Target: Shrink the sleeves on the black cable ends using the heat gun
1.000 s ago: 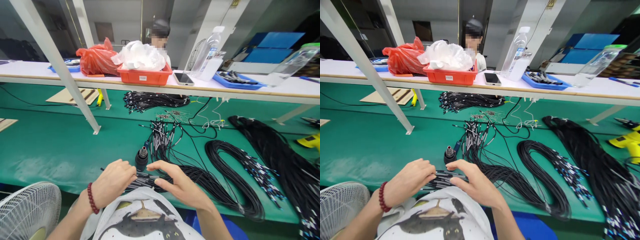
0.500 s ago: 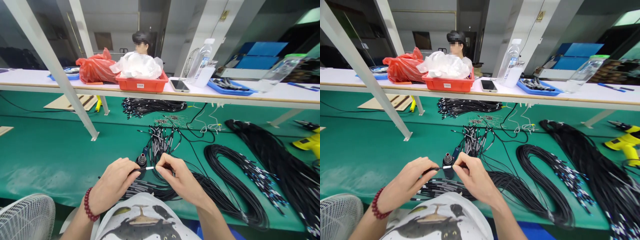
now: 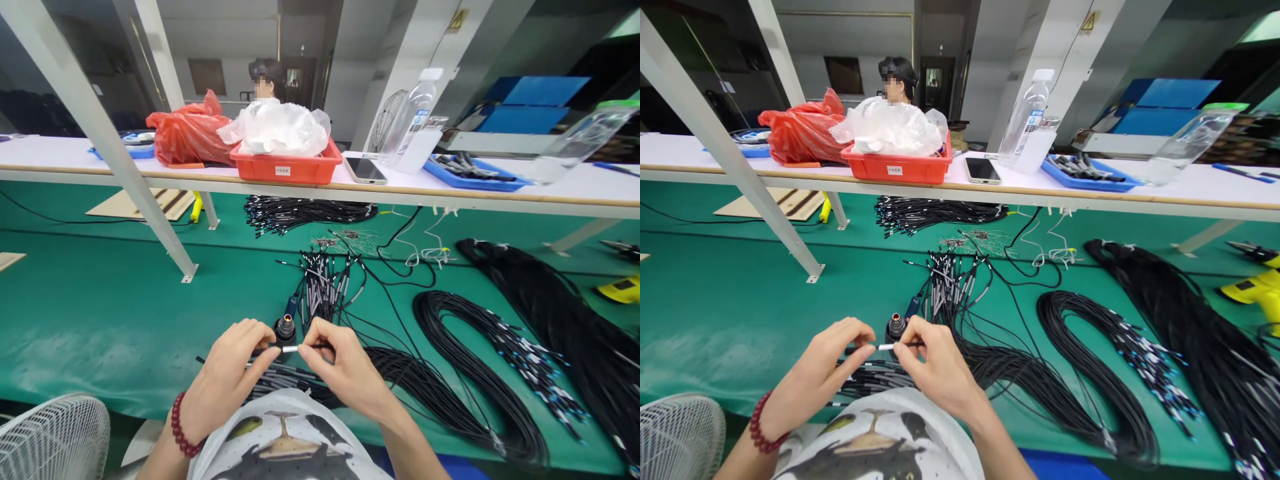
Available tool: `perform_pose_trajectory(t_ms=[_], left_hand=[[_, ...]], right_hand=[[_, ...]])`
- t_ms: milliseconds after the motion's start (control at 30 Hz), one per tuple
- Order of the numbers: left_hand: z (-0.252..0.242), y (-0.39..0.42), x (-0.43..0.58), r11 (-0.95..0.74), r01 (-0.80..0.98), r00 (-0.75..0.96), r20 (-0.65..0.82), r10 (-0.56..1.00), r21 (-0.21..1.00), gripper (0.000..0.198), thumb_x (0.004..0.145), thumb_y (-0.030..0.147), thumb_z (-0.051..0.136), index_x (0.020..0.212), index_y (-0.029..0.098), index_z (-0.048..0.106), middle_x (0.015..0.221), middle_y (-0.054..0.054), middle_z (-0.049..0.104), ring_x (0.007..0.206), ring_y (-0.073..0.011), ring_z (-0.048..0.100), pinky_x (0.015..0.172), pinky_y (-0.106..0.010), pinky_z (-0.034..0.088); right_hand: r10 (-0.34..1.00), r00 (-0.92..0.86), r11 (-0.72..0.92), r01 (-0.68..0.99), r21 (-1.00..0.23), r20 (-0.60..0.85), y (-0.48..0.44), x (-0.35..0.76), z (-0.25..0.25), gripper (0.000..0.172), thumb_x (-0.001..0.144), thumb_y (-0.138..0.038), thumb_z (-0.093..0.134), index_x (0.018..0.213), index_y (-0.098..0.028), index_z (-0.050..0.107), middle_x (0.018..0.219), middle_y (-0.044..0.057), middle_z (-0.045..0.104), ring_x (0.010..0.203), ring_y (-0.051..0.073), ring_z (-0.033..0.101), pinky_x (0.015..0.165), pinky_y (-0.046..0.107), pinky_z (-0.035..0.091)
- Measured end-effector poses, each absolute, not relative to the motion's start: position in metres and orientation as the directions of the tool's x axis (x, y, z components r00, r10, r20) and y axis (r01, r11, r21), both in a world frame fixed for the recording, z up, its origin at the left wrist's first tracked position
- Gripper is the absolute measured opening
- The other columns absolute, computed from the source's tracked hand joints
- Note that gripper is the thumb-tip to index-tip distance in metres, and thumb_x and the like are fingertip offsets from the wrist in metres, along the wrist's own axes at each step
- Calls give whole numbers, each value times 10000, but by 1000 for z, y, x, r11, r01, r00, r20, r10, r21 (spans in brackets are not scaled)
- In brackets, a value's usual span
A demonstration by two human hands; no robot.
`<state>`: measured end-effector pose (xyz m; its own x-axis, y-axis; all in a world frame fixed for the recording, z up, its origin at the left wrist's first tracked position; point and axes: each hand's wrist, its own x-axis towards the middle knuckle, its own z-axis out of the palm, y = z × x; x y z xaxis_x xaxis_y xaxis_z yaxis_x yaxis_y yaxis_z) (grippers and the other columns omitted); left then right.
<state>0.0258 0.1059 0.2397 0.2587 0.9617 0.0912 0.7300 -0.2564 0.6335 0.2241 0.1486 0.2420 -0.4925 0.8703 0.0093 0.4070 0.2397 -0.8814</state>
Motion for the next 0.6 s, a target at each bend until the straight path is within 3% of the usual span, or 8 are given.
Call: perform_pose_trajectory(t_ms=[133, 300, 400, 500, 600], left_hand=[[225, 84, 28, -375, 757, 372, 118, 921, 535, 177, 969, 348, 428, 967, 230, 560, 855, -6, 630, 802, -170, 579, 779, -307, 454], [205, 72, 25, -557, 744, 489, 267, 830, 368, 315, 993, 292, 327, 831, 208, 584, 764, -11, 678, 701, -152, 634, 774, -286, 508], [199, 74, 27, -577, 765, 501, 299, 812, 286, 383, 996, 302, 296, 749, 212, 575, 671, -2, 661, 607, -142, 612, 665, -256, 505], [193, 77, 30, -625, 747, 548, 325, 771, 225, 479, 1006, 324, 236, 654, 209, 539, 565, 10, 622, 520, -130, 574, 547, -239, 452], [190, 77, 31, -656, 724, 575, 339, 745, 214, 533, 1010, 338, 187, 601, 204, 501, 521, 12, 601, 482, -122, 552, 489, -241, 410]], right_hand=[[821, -567, 258, 475, -841, -68, 126, 220, 229, 135, 869, -229, 524, 743, -183, 540, 698, -24, 536, 671, 118, 451, 627, 229, 348], [805, -568, 142, 464, -874, -171, 110, 215, 208, 142, 867, -300, 518, 775, -200, 558, 786, 0, 574, 779, 150, 495, 696, 237, 406], [839, -515, 66, 418, -906, -176, 108, 210, 197, 178, 849, -331, 529, 736, -193, 534, 731, 0, 537, 709, 136, 471, 598, 207, 394], [893, -423, 27, 388, -921, -151, 107, 206, 189, 249, 859, -379, 516, 701, -192, 473, 574, -43, 408, 550, 101, 379, 463, 188, 275], [918, -384, 60, 380, -923, -98, 109, 206, 188, 265, 885, -416, 481, 735, -199, 455, 495, -86, 286, 466, 84, 292, 436, 200, 206]])
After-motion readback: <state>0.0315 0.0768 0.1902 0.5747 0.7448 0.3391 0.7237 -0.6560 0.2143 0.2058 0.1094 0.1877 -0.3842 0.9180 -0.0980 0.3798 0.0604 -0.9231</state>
